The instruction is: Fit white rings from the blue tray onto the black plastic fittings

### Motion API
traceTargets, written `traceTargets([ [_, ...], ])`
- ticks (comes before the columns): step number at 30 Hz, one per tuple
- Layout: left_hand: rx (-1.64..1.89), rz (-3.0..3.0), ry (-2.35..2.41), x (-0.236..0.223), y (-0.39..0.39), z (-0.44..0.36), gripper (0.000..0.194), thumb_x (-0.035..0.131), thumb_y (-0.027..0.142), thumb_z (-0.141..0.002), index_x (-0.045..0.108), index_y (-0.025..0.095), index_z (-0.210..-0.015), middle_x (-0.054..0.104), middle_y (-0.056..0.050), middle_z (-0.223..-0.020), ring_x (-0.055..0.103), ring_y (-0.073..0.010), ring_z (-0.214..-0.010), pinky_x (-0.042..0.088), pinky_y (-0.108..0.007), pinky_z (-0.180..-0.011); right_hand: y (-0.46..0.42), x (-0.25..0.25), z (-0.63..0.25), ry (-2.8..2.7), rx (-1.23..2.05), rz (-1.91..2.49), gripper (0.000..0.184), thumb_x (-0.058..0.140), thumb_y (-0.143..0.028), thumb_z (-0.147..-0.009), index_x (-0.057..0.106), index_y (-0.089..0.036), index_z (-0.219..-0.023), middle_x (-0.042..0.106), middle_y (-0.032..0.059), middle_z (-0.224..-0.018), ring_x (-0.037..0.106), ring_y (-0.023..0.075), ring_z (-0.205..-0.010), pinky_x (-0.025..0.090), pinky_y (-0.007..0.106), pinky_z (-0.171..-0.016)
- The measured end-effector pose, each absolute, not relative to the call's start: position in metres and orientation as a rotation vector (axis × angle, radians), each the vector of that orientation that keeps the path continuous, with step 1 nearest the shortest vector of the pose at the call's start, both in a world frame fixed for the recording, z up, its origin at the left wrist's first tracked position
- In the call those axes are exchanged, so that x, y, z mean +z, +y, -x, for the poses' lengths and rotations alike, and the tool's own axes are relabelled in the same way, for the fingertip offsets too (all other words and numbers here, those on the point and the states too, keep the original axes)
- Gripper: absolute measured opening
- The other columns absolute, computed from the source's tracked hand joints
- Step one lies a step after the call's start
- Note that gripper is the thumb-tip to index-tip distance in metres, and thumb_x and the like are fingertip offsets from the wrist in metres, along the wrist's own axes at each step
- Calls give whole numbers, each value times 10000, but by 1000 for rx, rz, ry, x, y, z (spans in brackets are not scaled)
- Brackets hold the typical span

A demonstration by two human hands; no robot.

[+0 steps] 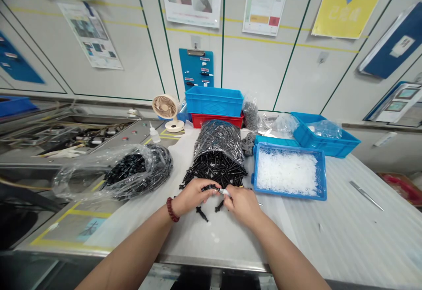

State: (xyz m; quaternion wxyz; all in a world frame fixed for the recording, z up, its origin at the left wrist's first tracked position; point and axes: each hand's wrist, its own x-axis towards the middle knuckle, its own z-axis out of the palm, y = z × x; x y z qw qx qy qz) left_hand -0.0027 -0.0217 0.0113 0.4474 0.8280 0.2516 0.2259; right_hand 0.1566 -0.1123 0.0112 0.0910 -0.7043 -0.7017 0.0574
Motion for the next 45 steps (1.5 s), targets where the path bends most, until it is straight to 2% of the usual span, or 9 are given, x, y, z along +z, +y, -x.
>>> traceTargets([
  [15, 575, -2056, 613, 9, -21, 4, 176, 551, 255, -794, 667, 147, -870, 525, 52, -483, 430, -74, -396, 380, -171, -489, -113, 9, -157, -2062, 100, 2104, 176, 434, -261, -851, 564, -188, -757, 628, 6, -694, 531, 122, -627, 188, 244, -536],
  [23, 564, -2065, 593, 5, -21, 3, 201, 542, 276, -802, 669, 138, -874, 542, 33, -515, 451, -77, -415, 372, -166, -470, -114, 10, -157, -2025, 49, 2152, 358, 394, -424, -885, 566, -191, -675, 618, 12, -638, 528, 123, -592, 171, 247, -507],
  [26, 562, -2070, 605, 5, -21, 4, 210, 558, 294, -793, 678, 139, -869, 529, 34, -491, 447, -78, -407, 373, -170, -469, -114, 11, -156, -2015, 32, 2188, 353, 402, -434, -881, 571, -197, -679, 623, 14, -644, 540, 128, -602, 164, 254, -504],
  [32, 570, -1887, 638, 10, -20, 5, 270, 579, 327, -749, 668, 129, -909, 635, -24, -682, 435, -67, -422, 369, -181, -439, -113, 13, -157, -1962, 7, 2252, 274, 431, -357, -865, 570, -202, -687, 629, 11, -649, 542, 128, -597, 174, 258, -511],
  [36, 727, -1520, 708, 13, -12, 6, 404, 604, 380, -704, 586, 120, -1012, 595, -21, -701, 394, -60, -464, 313, -169, -427, -112, 11, -159, -1925, 19, 2243, 309, 389, -375, -881, 547, -198, -684, 626, 9, -644, 547, 133, -597, 183, 253, -516],
  [38, 791, -1476, 756, 13, -8, 8, 384, 629, 392, -676, 555, 128, -944, 520, 24, -637, 358, -54, -460, 282, -165, -429, -112, 9, -160, -1925, 10, 2219, 317, 382, -386, -882, 538, -196, -681, 619, 8, -632, 547, 137, -596, 185, 253, -517],
  [41, 807, -1797, 849, 13, -3, 13, 289, 649, 390, -669, 509, 138, -683, 446, 48, -584, 373, -72, -510, 322, -185, -502, -111, 8, -161, -1925, 2, 2191, 327, 371, -389, -883, 531, -195, -674, 607, 11, -615, 549, 144, -602, 191, 253, -518],
  [43, 726, -2100, 870, 14, -1, 18, 312, 606, 395, -727, 498, 137, -589, 468, 29, -594, 418, -99, -575, 347, -204, -569, -112, 8, -162, -1920, 11, 2186, 328, 367, -390, -884, 529, -198, -673, 603, 13, -611, 552, 148, -608, 194, 253, -517],
  [45, 549, -2297, 842, 16, 1, 25, 283, 569, 369, -774, 559, 139, -609, 527, 9, -636, 465, -120, -621, 358, -214, -612, -112, 9, -162, -1915, 22, 2187, 329, 364, -392, -885, 526, -200, -672, 601, 12, -609, 552, 151, -610, 194, 252, -515],
])
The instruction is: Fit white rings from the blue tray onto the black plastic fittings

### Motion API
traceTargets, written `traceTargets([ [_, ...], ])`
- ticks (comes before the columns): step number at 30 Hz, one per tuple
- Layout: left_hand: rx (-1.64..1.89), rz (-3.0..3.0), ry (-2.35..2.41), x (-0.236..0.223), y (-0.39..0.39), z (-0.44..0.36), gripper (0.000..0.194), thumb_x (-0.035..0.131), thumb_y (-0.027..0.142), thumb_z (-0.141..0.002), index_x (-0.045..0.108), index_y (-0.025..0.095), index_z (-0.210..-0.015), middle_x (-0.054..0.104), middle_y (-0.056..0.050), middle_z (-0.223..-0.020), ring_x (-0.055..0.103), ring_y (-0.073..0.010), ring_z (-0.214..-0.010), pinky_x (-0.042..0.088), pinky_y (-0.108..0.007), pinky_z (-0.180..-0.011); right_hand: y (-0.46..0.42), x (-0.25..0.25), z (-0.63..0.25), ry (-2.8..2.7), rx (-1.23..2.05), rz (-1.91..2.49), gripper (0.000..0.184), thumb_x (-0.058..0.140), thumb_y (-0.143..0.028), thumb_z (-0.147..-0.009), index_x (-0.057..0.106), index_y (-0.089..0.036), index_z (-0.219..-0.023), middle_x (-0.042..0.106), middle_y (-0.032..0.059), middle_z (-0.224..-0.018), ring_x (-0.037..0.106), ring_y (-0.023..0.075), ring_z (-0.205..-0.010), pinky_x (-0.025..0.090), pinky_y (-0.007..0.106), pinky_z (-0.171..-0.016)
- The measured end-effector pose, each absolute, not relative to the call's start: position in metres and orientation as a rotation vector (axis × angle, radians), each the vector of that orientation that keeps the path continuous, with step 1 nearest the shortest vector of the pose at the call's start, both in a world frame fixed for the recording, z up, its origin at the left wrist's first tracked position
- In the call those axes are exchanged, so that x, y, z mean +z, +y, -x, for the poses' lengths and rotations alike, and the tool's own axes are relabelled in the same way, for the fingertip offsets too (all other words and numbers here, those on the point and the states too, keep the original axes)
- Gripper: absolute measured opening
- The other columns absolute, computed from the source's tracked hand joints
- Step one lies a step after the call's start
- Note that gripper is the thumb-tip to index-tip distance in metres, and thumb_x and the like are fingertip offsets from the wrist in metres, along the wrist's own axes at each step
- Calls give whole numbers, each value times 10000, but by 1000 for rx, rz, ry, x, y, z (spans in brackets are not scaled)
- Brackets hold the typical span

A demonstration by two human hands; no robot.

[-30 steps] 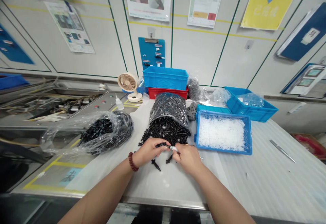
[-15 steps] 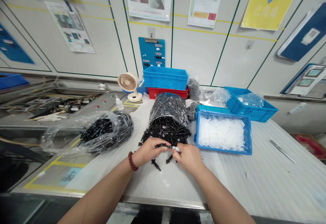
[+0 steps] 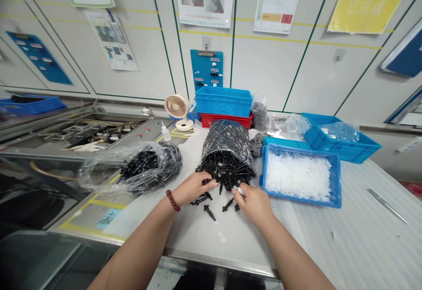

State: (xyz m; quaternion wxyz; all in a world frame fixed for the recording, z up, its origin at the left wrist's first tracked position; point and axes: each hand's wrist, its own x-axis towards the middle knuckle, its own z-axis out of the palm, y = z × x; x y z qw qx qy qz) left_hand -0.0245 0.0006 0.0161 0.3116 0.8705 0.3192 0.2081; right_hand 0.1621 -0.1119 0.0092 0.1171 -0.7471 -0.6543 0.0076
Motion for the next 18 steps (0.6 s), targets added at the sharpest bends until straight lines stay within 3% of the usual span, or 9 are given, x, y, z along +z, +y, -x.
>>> traceTargets([
  [4, 212, -2433, 822, 15, 5, 36, 77, 642, 236, -714, 662, 177, -760, 623, -5, -753, 539, -137, -674, 378, -200, -631, -112, 11, -162, -1914, 38, 2190, 318, 360, -385, -888, 517, -202, -680, 598, 11, -614, 546, 152, -614, 194, 248, -516],
  [8, 132, -2527, 813, 7, 6, 35, 46, 649, 185, -691, 667, 184, -733, 628, -13, -744, 556, -160, -720, 393, -201, -642, -112, 9, -161, -1934, 66, 2166, 203, 368, -289, -877, 525, -202, -783, 599, 3, -643, 537, 148, -627, 205, 242, -527],
  [14, 507, -2443, 704, 10, -4, 22, 157, 508, 231, -829, 640, 161, -875, 635, -57, -912, 569, -174, -850, 413, -249, -790, -110, 6, -161, -1986, 126, 2127, 177, 343, -236, -889, 504, -190, -833, 604, 8, -721, 533, 141, -667, 219, 244, -554],
  [18, 617, -2274, 678, 15, -9, 18, 189, 490, 243, -839, 615, 162, -955, 658, -32, -806, 585, -155, -763, 432, -245, -763, -110, 7, -161, -2002, 167, 2137, 177, 350, -238, -891, 503, -188, -818, 613, 14, -738, 534, 142, -666, 207, 252, -555],
])
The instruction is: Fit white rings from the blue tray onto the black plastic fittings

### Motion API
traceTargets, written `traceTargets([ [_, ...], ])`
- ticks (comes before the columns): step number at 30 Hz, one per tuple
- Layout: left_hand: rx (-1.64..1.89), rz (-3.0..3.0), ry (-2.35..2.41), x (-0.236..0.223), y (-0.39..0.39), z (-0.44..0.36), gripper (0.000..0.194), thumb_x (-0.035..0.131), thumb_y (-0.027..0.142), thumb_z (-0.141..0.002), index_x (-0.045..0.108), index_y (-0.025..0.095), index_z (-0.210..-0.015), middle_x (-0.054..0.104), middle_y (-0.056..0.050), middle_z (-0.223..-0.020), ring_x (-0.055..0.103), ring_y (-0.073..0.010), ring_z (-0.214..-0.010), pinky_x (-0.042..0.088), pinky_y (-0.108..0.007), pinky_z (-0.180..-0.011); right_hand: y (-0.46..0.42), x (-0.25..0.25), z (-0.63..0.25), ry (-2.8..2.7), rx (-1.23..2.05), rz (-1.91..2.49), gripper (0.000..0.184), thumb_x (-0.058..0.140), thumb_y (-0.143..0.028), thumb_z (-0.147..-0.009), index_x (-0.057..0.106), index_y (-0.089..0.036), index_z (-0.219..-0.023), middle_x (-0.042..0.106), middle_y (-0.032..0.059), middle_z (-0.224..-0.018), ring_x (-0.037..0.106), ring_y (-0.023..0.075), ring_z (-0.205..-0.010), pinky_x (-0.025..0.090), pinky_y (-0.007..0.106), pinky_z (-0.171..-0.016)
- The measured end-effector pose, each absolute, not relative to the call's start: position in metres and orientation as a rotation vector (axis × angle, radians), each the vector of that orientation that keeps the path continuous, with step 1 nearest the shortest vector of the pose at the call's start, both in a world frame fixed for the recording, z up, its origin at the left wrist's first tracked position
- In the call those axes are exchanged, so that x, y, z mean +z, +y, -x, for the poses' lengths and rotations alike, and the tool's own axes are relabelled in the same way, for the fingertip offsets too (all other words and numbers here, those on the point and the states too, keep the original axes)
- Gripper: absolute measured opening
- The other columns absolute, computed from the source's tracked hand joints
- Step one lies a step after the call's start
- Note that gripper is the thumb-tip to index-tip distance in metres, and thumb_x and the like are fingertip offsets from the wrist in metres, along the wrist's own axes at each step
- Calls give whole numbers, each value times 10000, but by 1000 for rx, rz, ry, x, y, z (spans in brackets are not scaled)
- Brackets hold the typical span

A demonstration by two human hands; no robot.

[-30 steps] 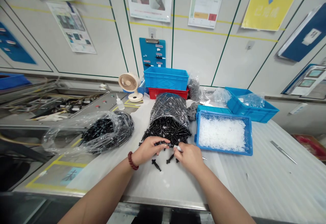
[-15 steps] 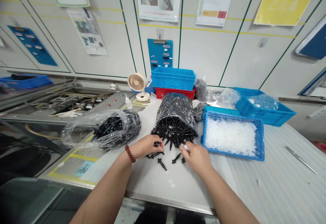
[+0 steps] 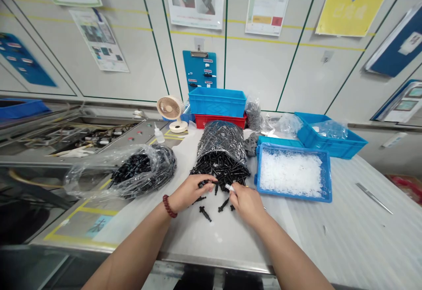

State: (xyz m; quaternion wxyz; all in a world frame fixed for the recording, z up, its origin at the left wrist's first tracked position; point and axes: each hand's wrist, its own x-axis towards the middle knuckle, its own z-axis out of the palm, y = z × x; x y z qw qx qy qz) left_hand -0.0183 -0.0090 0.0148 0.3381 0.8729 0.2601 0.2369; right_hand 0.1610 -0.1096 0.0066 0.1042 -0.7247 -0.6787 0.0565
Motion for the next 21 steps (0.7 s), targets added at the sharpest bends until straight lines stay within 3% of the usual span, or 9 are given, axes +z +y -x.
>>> traceTargets([
  [7, 729, -2248, 695, 15, -10, 16, 167, 510, 238, -816, 639, 155, -881, 657, -40, -823, 576, -151, -725, 438, -244, -735, -111, 8, -160, -2004, 193, 2103, 180, 356, -233, -882, 510, -196, -796, 610, 4, -728, 531, 138, -662, 206, 250, -550],
  [12, 652, -2195, 655, 17, -13, 15, 176, 501, 246, -823, 634, 147, -880, 617, -6, -688, 517, -102, -531, 423, -205, -603, -111, 11, -158, -2036, 186, 2090, 178, 373, -223, -876, 520, -194, -779, 613, 3, -733, 535, 134, -671, 206, 245, -549],
  [21, 446, -2161, 650, 11, -20, 9, 64, 569, 202, -776, 602, 163, -814, 538, 56, -545, 511, -89, -485, 381, -167, -533, -113, 11, -152, -2195, 206, 2076, 151, 421, -224, -864, 561, -189, -821, 633, 14, -764, 555, 140, -685, 202, 246, -560],
])
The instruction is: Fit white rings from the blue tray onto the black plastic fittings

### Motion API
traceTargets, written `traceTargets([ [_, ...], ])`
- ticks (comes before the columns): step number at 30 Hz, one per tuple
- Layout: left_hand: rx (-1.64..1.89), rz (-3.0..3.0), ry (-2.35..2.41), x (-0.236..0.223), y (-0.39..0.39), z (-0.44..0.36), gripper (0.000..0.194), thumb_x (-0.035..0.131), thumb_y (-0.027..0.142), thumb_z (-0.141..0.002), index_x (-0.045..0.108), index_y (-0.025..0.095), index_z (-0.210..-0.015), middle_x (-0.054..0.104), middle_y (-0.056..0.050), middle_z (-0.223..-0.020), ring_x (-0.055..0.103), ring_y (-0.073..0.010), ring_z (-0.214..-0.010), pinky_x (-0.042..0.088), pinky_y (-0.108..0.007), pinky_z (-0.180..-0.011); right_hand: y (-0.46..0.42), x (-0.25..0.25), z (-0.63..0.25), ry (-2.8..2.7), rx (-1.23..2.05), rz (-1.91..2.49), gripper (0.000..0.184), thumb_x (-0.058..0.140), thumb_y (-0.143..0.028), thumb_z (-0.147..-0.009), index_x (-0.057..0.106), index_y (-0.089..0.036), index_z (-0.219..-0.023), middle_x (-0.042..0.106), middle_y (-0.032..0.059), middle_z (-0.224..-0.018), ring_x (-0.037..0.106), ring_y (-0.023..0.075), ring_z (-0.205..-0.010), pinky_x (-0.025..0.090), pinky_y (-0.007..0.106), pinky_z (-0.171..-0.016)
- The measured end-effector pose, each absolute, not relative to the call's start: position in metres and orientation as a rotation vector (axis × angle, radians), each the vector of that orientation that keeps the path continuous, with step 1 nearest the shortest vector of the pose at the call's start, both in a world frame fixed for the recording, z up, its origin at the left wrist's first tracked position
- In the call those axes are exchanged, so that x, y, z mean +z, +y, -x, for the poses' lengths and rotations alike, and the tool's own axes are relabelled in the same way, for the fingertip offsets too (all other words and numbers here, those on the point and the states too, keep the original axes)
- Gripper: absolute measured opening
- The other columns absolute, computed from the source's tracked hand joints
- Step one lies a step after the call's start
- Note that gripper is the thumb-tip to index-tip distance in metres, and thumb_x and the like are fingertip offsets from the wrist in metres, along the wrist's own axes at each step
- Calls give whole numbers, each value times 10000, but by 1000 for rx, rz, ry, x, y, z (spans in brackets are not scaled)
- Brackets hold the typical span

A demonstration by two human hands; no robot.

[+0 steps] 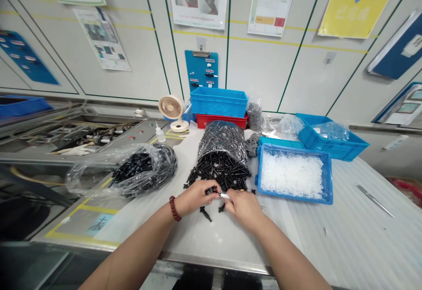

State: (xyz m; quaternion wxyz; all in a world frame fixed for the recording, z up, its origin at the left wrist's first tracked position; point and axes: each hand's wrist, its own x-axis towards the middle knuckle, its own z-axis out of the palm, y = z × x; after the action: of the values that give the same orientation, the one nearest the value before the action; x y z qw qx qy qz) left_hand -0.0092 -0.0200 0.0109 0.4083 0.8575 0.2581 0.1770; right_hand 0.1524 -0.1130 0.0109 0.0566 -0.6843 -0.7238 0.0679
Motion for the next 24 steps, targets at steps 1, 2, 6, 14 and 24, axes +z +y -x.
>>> traceTargets([
  [1, 438, -2167, 643, 11, -21, 9, 60, 569, 194, -776, 601, 162, -815, 541, 56, -549, 510, -87, -486, 383, -165, -539, -113, 11, -152, -2200, 203, 2076, 149, 425, -226, -862, 565, -188, -823, 635, 15, -763, 556, 141, -684, 201, 246, -559],
  [2, 434, -2176, 638, 12, -21, 9, 56, 569, 186, -775, 601, 162, -815, 543, 57, -550, 510, -87, -489, 384, -164, -544, -113, 11, -151, -2198, 194, 2082, 147, 430, -226, -859, 568, -188, -823, 636, 16, -757, 555, 141, -679, 197, 247, -556],
  [6, 433, -2226, 617, 14, -23, 8, 52, 569, 151, -773, 604, 159, -811, 548, 59, -546, 520, -86, -507, 392, -157, -564, -113, 11, -150, -2155, 144, 2136, 178, 445, -275, -862, 580, -191, -781, 636, 16, -717, 547, 138, -653, 167, 254, -533],
  [14, 431, -2206, 630, 11, -20, 9, 126, 545, 202, -807, 631, 166, -891, 629, 25, -705, 553, -80, -507, 412, -167, -577, -114, 13, -151, -2134, 201, 2090, 171, 425, -238, -866, 563, -189, -778, 624, 9, -730, 534, 133, -677, 182, 243, -543],
  [24, 501, -2254, 614, 8, -15, 12, 148, 545, 227, -816, 660, 165, -887, 630, 18, -658, 541, -92, -509, 411, -184, -610, -112, 8, -156, -2145, 235, 2036, 161, 402, -206, -867, 547, -188, -799, 614, 10, -753, 523, 135, -687, 198, 241, -567],
])
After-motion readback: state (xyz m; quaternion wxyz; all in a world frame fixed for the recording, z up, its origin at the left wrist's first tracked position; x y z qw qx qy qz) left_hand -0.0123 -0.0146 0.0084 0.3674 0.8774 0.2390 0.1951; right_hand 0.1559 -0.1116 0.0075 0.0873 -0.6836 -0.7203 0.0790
